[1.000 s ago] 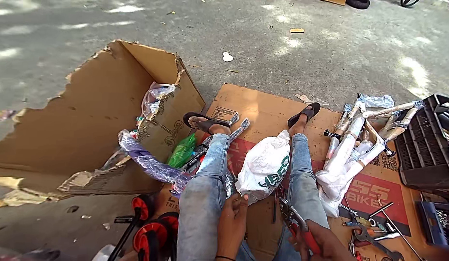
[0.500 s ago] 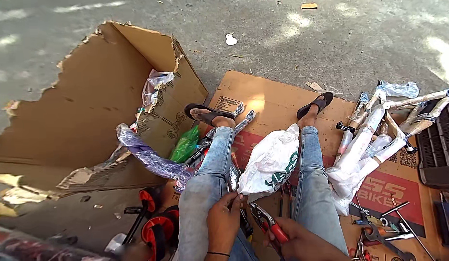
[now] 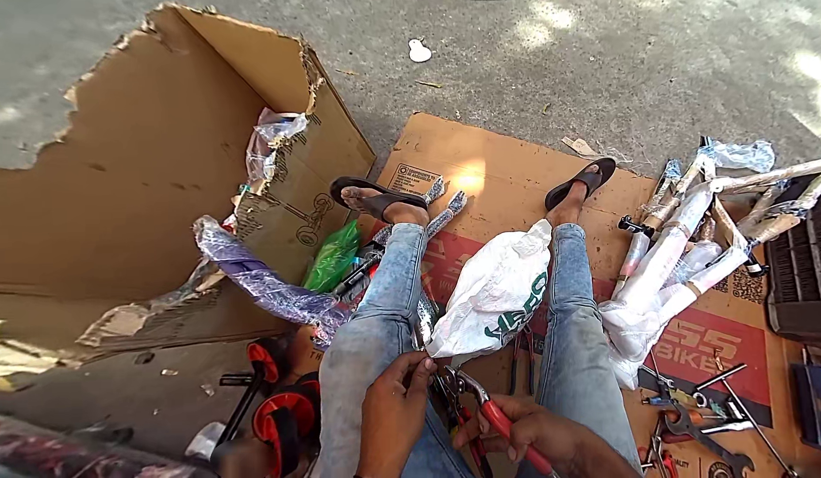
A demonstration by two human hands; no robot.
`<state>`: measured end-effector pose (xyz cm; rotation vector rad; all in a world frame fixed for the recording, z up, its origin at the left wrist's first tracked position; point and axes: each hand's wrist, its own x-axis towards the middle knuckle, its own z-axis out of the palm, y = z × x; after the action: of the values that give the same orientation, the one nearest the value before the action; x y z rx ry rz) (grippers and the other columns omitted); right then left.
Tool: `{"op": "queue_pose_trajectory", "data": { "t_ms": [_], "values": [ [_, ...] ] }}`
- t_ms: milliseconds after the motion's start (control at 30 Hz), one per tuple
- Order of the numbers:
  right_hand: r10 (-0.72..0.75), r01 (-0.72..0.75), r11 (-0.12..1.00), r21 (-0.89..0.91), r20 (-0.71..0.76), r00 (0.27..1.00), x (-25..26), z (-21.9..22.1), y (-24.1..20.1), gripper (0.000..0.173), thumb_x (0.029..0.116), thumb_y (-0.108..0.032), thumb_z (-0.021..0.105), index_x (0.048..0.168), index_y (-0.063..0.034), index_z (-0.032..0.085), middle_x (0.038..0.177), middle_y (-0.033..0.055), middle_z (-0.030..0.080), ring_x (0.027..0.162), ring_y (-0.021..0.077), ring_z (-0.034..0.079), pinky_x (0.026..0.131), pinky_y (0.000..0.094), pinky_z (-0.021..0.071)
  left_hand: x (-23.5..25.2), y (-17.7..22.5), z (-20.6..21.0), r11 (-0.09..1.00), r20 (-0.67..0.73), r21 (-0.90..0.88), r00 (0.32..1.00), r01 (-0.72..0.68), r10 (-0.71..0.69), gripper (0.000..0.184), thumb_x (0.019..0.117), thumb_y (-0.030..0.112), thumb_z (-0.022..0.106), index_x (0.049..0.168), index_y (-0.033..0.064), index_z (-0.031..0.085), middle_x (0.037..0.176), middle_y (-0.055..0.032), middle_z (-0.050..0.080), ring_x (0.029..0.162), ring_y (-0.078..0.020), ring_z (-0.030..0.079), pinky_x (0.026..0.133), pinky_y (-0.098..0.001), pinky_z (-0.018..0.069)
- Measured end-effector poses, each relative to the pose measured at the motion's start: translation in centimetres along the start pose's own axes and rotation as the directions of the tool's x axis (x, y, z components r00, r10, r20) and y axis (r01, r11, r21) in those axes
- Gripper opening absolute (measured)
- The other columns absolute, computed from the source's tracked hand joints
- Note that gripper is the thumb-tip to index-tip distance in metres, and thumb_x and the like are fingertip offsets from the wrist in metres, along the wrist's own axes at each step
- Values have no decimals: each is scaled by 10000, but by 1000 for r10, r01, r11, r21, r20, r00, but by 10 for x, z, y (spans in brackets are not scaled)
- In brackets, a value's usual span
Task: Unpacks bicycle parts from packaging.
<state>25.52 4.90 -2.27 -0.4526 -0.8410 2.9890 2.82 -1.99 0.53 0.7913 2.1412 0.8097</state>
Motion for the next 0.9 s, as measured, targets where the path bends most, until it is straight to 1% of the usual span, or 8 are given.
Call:
{"op": "queue_pose_trajectory", "data": {
  "t_ms": [67,133,233,400,500,667,800,900],
  "values": [
    [-12,12,1000,-6,9,1000,4,0,0,317,823,-12,463,1119,-111,519,1344,123,608,1243,225,573,1003,388,473,1,-2,-2,1000,34,-20,999,-8,9,140,1001,209,607,1011,125,719,913,8,758,795,-132,751,657,-329,650],
    [-22,20,999,47,31,999,8,-3,-1,293,838,-25,469,1109,-125,518,1339,121,612,1246,226,573,1003,391,469,1,-4,-5,999,62,-39,998,-17,19,153,988,209,607,1016,114,724,922,-4,750,796,-132,746,662,-319,645],
    [-17,10,989,149,46,999,12,-8,0,280,847,-38,476,1107,-129,525,1332,149,614,1291,288,553,1062,461,443,1,-1,-6,996,76,-91,997,9,-2,135,981,174,620,1016,93,722,911,-24,747,783,-140,745,647,-299,640],
    [5,-23,980,200,93,996,18,-10,7,301,848,-55,478,1138,-126,514,1339,160,603,1295,315,546,1080,489,430,3,1,-7,987,75,-153,997,46,-35,120,986,148,608,985,76,704,890,-43,736,766,-159,737,627,-310,634],
    [-15,-5,971,239,83,996,20,-10,10,298,851,-55,485,1139,-125,520,1329,169,610,1282,322,557,1055,478,448,3,1,-6,986,79,-159,996,55,-43,122,989,136,594,981,69,695,887,-49,737,771,-163,740,635,-317,638],
    [-80,57,948,314,60,995,24,-9,11,266,848,-67,537,1105,-134,556,1301,174,626,1289,335,550,1056,488,439,2,1,-6,982,76,-183,997,49,-35,123,973,125,594,967,62,700,887,-50,734,774,-167,738,639,-316,638],
    [-107,86,942,325,49,993,28,-10,14,255,847,-79,547,1095,-135,572,1308,181,629,1289,332,553,1044,474,446,3,1,-6,977,84,-204,996,60,-43,124,962,109,590,965,55,701,901,-58,731,779,-175,735,643,-323,635],
    [-95,83,955,286,29,995,31,-11,14,256,835,-59,533,1077,-135,567,1295,156,630,1255,300,565,1033,466,451,5,0,-6,974,82,-216,996,63,-47,120,962,104,594,958,52,703,903,-66,726,774,-181,732,636,-325,635]
  ]
}}
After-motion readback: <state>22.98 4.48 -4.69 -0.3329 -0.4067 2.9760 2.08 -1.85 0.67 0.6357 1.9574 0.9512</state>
